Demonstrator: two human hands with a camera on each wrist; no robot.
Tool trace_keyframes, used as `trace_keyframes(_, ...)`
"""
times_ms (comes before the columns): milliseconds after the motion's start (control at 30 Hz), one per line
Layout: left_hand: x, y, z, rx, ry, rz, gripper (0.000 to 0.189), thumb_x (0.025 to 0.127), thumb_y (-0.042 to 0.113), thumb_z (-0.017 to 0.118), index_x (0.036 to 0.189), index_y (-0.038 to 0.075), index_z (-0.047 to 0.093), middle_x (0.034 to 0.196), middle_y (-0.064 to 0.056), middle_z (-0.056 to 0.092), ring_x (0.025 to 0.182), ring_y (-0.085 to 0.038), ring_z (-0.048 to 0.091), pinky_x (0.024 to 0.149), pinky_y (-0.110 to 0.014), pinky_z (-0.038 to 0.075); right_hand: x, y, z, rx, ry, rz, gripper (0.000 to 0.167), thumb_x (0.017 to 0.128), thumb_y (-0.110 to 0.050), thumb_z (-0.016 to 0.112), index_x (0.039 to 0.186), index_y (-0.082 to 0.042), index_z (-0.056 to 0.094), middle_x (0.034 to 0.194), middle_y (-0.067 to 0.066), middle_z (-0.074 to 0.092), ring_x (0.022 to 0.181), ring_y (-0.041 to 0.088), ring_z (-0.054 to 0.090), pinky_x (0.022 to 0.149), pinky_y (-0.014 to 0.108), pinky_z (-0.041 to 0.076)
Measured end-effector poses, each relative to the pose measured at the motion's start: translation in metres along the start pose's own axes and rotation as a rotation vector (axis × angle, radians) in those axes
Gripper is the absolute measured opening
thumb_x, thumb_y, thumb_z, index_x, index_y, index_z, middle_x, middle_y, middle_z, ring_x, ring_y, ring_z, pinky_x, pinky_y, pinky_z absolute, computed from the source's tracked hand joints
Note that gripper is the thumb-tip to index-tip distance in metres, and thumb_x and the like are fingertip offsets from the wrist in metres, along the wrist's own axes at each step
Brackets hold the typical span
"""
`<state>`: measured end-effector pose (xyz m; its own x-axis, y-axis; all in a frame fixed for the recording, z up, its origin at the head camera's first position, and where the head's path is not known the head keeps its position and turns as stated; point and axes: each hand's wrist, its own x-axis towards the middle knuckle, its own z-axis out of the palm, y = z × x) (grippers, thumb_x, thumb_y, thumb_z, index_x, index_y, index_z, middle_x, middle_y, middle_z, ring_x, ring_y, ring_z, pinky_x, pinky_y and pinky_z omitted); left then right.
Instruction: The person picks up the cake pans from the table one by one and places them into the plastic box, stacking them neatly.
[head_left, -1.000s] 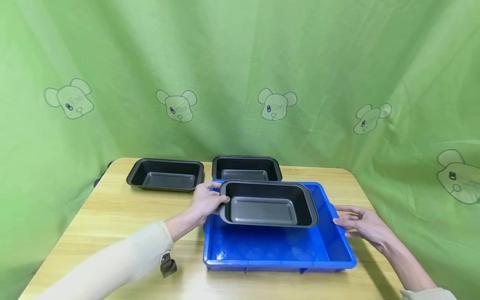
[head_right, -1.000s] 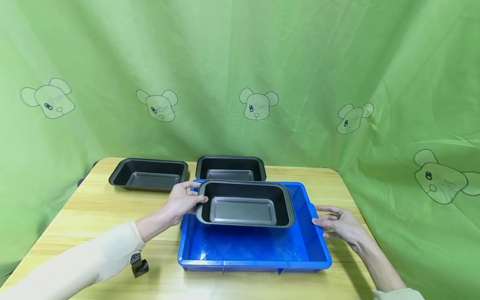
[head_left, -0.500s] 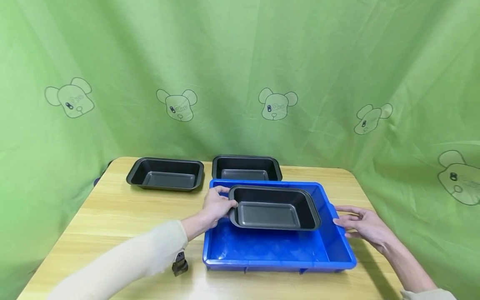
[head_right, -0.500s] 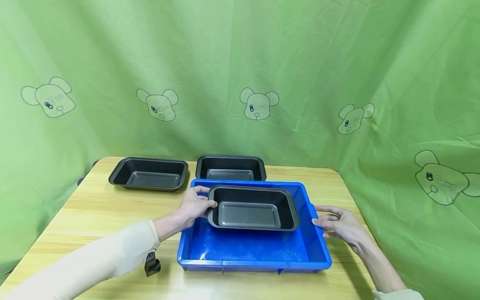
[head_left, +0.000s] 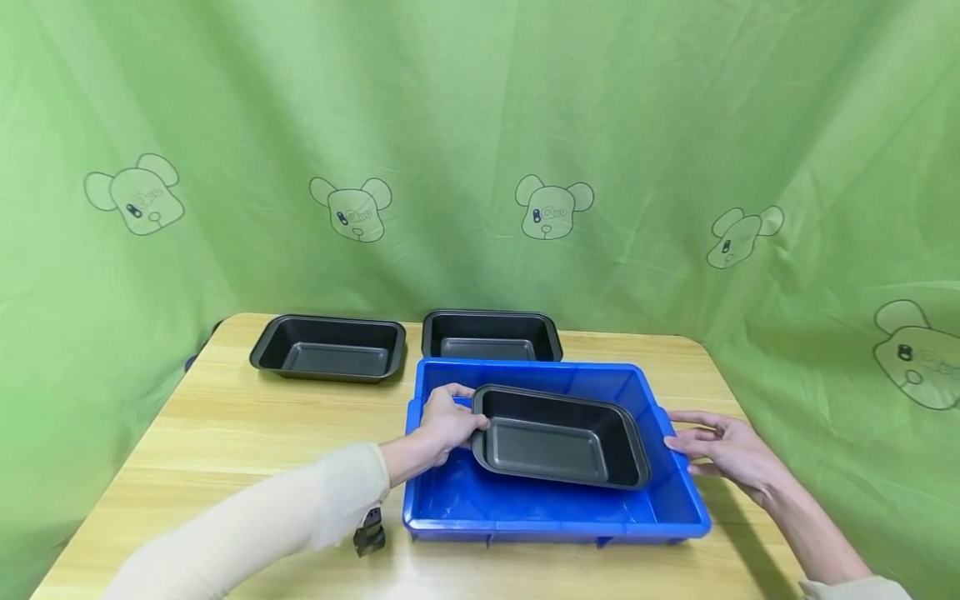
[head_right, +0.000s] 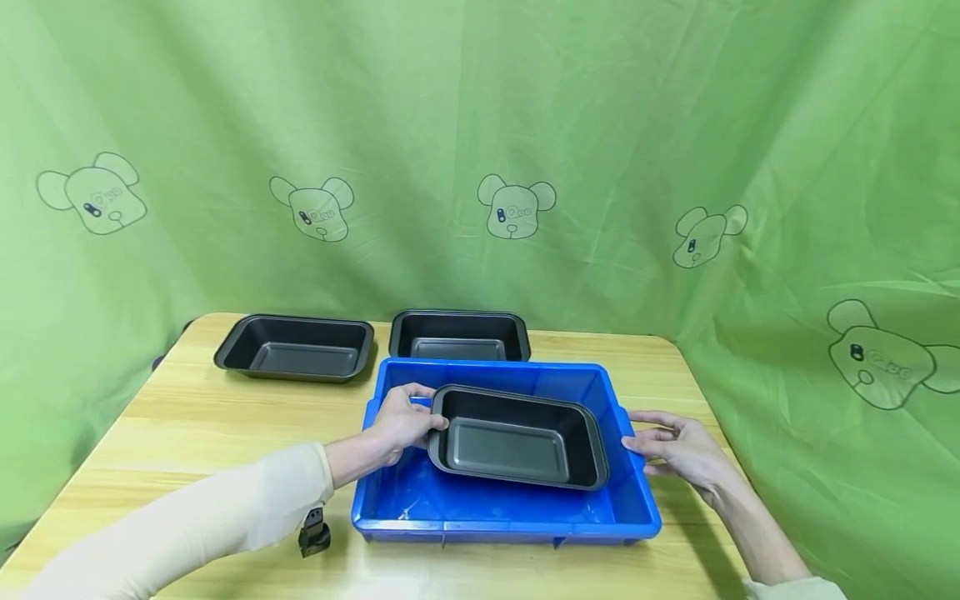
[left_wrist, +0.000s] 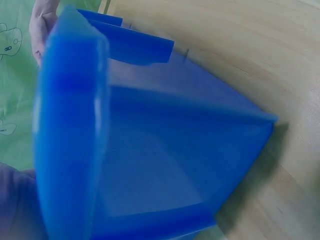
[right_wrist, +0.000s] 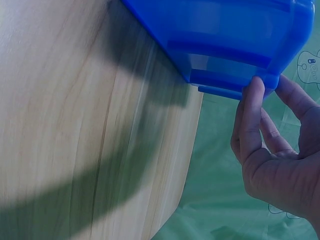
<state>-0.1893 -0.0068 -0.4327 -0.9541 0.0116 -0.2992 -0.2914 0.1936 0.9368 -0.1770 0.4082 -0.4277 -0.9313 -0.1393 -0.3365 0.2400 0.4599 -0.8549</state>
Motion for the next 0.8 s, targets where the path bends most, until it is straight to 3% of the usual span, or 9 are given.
trace_keyframes(400, -0.002, -0.007, 0.007, -0.020, -0.024, -0.096, 0.044, 0.091, -0.001, 0.077, 0.131, 0.002, 0.059, 0.105, -0.021, 0.075, 0.086, -0.033, 0.081, 0.070, -0.037, 0.069, 0.001, -0.002, 0.001, 0.009, 0.007, 0.012, 0.073, 0.100, -0.023, 0.074, 0.156, 0.008, 0.040, 0.105, -0.009, 0.079, 0.093, 0.007, 0.074, 0.077, 0.031, 0.067)
trace_keyframes(600, -0.004, -0.011, 0.007, -0.033, -0.037, -0.128, 0.046, 0.091, -0.003, 0.078, 0.132, 0.003, 0.059, 0.109, -0.021, 0.075, 0.069, -0.020, 0.073, 0.056, -0.023, 0.060, 0.000, -0.002, 0.001, 0.011, 0.006, 0.006, 0.072, 0.100, -0.023, 0.074, 0.155, 0.009, 0.040, 0.105, -0.010, 0.079, 0.092, 0.007, 0.074, 0.077, 0.031, 0.067)
trace_keyframes(800, -0.006, -0.013, 0.008, -0.011, -0.039, -0.136, 0.047, 0.088, -0.008, 0.077, 0.131, 0.001, 0.060, 0.112, -0.023, 0.073, 0.070, -0.018, 0.071, 0.057, -0.024, 0.062, 0.000, -0.001, 0.001, 0.012, 0.005, 0.011, 0.073, 0.100, -0.023, 0.074, 0.156, 0.009, 0.039, 0.106, -0.008, 0.079, 0.093, 0.008, 0.074, 0.078, 0.032, 0.067)
